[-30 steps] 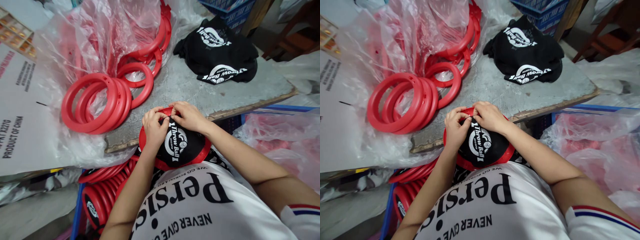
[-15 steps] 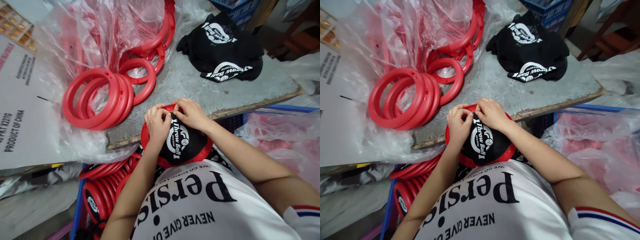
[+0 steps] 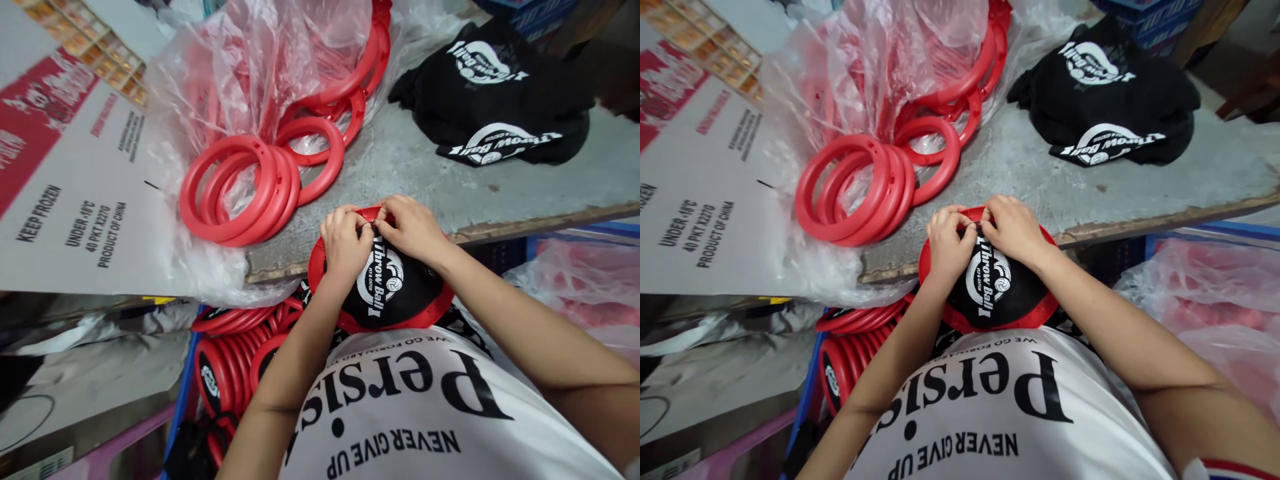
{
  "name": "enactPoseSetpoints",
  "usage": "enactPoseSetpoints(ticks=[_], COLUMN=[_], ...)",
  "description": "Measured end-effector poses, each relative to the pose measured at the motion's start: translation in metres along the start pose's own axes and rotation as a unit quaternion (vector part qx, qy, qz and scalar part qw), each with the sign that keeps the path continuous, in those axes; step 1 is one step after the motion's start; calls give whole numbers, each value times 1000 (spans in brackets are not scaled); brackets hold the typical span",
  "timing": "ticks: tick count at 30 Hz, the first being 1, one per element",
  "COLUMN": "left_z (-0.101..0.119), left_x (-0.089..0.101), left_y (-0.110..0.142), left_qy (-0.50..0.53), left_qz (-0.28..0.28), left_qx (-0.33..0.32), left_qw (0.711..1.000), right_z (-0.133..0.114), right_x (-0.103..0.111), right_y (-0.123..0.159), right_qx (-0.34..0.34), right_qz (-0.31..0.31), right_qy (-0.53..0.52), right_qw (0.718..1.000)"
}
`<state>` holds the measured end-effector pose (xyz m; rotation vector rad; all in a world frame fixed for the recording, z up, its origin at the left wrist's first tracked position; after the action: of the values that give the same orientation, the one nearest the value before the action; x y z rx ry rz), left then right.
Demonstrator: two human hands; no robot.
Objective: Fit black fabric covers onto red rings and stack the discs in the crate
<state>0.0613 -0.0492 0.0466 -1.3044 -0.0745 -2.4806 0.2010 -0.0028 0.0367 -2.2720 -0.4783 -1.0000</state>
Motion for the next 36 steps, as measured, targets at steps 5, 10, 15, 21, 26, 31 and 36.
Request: enactPoseSetpoints(ticks=[5,10,15,21,26,31,36], left_z=[-6,-16,-23,-24,-25,-26,-26], left_x=[9,14,16,16,16,14,13], left_y=[0,-2,-5,-8,-11,-14,-14], left_qy=[15,38,64,86,119,132,145], left_qz=[-48,-92,-83,-70,-67,-69,-68], left_qx=[-41,-92,-85,-79,-58,-39,-36], left_qw=[998,991,991,991,989,988,986], right_z=[0,4,-1,-16,-15,-14,-14], right_x=[2,4,7,1,-5,-5,-7], right_y=[1,1,-7,-22,-21,-17,-16], right_qx=[9,28,50,76,50,43,37], right_qz=[-8,-22,-62,-119,-104,-71,-52], right_qy=[-11,-40,-59,-20,-33,-33,-32], right_qw=[1000,999,995,990,993,996,997])
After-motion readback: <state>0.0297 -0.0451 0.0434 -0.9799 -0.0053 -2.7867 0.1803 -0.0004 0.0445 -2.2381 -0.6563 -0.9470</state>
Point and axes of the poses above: each hand's wrist, its own y-axis away from the middle knuckle, its own x-axis out of the back of the hand, z = x × y, the point moved 3 cm from there along -y, towards the middle knuckle, and after that the axes turned 15 degrees about x, right-handed, at the moved point
